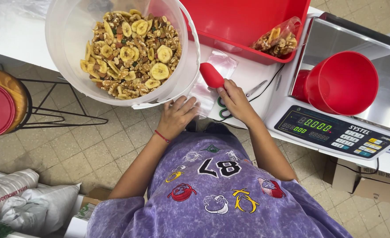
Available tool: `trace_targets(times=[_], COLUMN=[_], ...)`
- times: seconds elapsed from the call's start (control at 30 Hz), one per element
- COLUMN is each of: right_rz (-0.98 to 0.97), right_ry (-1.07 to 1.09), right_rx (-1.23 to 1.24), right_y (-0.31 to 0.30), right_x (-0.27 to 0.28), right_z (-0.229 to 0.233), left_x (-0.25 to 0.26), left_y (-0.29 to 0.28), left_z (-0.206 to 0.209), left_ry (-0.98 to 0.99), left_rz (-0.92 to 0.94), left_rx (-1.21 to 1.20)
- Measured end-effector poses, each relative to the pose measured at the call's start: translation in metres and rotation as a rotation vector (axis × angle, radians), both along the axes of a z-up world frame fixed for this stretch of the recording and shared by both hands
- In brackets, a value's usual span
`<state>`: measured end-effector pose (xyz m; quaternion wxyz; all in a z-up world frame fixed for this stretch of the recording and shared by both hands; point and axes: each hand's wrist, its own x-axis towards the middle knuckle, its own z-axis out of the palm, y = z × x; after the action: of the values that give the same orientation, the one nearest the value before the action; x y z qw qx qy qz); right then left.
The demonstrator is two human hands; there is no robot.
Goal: Scooping dried fruit and nut mix into small plastic bags and weighing them on a digital scale
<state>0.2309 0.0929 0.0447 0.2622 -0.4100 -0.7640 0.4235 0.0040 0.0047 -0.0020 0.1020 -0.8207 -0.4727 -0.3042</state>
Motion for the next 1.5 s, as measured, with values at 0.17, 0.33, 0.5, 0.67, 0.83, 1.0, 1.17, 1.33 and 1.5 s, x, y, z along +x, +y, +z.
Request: trace_targets(times=[0.17,0.33,0.5,0.67,0.83,1.0,1.17,1.33,1.5], right_rz=[0.007,-0.001,0.03,0.026,0.048,0.09,0.06,-0.003,-0.255], right_ry=[-0.026,-0.03,-0.055,-0.078,-0.086,-0.109,-0.03,0.291,0.158], right_rx=[0.016,0.039,0.071,0.107,0.128,0.16,0.309,-0.051,-0.04], right_y=[0.0,-0.003,-0.006,-0.014,-0.024,-0.032,-0.045,-0.089,-0.113], right_x=[0.002,0.005,0.007,0.005,0.003,0.004,0.008,0.003,-0.012], right_z=[-0.008,-0.012,-0.019,-0.009,0.001,0.019,0.02,-0.017,-0.05], left_x=[0.004,0.0,-0.005,0.003,0.016,0.016,0.013,0.013,-0.001], left_y=[0.002,-0.003,-0.015,-0.031,-0.032,-0.04,-0.041,-0.036,-0.031], left_z=[-0.006,0.007,0.032,0.041,0.03,0.037,0.037,0.022,0.015], left_ry=[0.027,-0.047,-0.043,-0.107,-0.079,0.06,-0.008,-0.066,-0.079], left_rz=[-0.004,-0.022,-0.029,0.108,0.15,0.156,0.153,0.14,0.055], left_rx=[0.04,0.067,0.039,-0.001,-0.044,-0.043,0.077,0.048,-0.039])
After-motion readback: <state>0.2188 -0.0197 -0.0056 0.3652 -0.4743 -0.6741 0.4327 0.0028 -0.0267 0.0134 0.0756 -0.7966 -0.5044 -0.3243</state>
